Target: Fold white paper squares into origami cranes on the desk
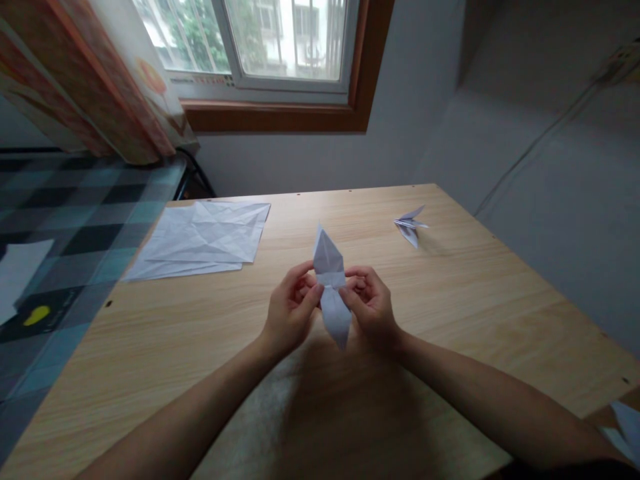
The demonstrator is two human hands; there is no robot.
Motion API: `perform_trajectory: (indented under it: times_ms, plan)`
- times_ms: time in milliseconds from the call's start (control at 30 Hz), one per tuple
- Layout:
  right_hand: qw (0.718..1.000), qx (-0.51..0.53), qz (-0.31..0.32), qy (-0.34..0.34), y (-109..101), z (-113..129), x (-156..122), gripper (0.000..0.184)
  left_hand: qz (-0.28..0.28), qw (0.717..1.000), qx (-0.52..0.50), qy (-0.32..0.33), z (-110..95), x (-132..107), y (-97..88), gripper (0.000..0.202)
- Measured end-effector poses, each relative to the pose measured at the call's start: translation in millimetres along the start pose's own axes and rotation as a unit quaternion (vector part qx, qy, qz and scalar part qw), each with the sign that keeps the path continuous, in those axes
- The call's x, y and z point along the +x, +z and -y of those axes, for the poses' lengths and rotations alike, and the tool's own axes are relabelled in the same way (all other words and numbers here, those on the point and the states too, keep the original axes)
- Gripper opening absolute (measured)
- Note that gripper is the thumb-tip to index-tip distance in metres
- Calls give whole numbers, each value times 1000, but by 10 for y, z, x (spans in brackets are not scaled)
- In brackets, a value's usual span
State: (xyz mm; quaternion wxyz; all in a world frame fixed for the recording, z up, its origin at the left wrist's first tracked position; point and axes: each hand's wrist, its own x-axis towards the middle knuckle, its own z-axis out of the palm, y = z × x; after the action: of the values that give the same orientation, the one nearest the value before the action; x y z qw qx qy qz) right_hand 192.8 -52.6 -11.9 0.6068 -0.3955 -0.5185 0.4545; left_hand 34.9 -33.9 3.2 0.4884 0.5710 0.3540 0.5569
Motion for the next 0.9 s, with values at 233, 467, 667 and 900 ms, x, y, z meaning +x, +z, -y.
perform_trajectory:
  times_ms: [233, 467, 667, 900]
  plan:
    - [1000, -13, -10, -8, -38, -95, 40, 20, 36, 997, 73, 17, -56, 33, -40, 15]
    - [1000, -18, -10, -5, -56, -124, 52, 18, 42, 994, 91, 36, -34, 40, -48, 17]
    - [1000, -15, -9, 18, -59, -127, 63, 23, 17, 999, 14, -29, -12, 21, -12, 30]
    - [999, 11, -10, 52, -41, -86, 87, 26, 7, 996, -52, -69, 49, 48, -10, 30]
